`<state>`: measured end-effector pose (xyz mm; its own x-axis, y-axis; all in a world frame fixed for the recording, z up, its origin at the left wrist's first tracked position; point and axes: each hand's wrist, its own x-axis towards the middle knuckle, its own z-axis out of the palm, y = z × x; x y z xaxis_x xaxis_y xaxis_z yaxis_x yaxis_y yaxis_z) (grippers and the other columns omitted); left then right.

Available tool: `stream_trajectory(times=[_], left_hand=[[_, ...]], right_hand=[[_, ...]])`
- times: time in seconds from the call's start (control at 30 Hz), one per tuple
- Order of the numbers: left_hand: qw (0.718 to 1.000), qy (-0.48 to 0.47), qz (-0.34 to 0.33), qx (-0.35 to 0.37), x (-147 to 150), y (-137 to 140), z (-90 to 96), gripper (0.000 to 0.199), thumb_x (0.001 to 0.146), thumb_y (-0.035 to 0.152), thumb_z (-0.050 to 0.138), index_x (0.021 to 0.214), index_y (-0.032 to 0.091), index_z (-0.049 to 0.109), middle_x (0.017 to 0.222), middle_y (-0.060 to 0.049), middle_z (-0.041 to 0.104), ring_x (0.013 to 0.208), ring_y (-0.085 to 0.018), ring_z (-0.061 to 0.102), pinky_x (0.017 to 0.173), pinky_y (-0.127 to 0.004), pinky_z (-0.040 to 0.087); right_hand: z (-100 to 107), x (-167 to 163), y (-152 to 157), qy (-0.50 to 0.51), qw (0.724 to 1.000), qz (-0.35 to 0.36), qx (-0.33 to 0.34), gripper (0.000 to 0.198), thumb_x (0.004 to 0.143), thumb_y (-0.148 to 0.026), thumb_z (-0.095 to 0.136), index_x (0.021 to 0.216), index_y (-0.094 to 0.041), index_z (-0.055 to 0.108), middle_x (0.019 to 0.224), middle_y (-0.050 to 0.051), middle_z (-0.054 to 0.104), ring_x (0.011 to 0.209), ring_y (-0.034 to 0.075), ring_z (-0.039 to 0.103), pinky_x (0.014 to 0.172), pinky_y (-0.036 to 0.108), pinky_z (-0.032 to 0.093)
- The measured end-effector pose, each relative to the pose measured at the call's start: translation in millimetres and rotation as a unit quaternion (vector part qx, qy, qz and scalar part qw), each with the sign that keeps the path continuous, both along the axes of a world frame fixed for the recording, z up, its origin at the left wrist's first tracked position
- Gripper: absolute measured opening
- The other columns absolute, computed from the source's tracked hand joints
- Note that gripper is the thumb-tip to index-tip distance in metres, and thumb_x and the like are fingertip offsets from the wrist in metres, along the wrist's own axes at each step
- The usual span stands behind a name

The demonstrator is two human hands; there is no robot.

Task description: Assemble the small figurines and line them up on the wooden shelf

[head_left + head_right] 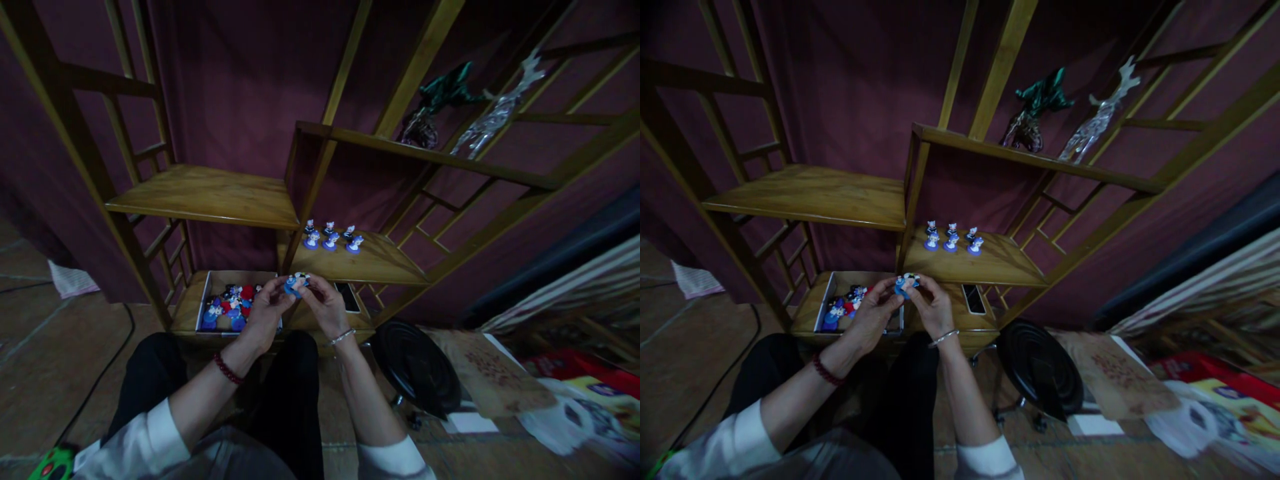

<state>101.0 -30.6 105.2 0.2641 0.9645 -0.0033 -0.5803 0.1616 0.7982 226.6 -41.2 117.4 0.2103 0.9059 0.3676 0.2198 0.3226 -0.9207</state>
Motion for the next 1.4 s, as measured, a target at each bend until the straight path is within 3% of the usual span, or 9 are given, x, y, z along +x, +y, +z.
stream_trajectory(times=[0.53, 0.93, 1.4], left_hand=[[0.999, 0.025, -0.039, 0.01, 37, 4, -6.7, 0.032, 0.059, 0.017, 0.071, 0.09, 0.02, 0.062, 0.091, -0.002, 0.065, 0.09, -0.015, 0.056, 0.088, -0.03, 0.038], [0.993, 0.097, -0.055, 0.025, 69, 0, 8.7, 0.027, 0.059, 0.011, 0.069, 0.084, 0.019, 0.065, 0.087, -0.003, 0.066, 0.084, -0.017, 0.056, 0.087, -0.033, 0.039], [0.979, 0.171, -0.07, 0.085, 108, 2, 10.1, 0.026, 0.066, 0.007, 0.062, 0.09, 0.017, 0.065, 0.09, -0.003, 0.067, 0.086, -0.015, 0.059, 0.085, -0.029, 0.044]], right_hand=[[-13, 40, -14, 0.024, 1.0, -0.009, -0.007, 0.039, 0.063, -0.033, 0.073, 0.1, -0.024, 0.065, 0.101, 0.003, 0.068, 0.094, 0.021, 0.063, 0.09, 0.041, 0.049], [-14, 73, -21, 0.067, 0.997, -0.021, 0.007, 0.041, 0.063, -0.03, 0.073, 0.102, -0.026, 0.064, 0.101, 0.003, 0.069, 0.094, 0.021, 0.064, 0.092, 0.042, 0.048], [-20, 111, -30, 0.106, 0.993, -0.047, -0.009, 0.05, 0.055, -0.028, 0.078, 0.102, -0.023, 0.063, 0.098, 0.004, 0.069, 0.095, 0.021, 0.063, 0.092, 0.041, 0.047]])
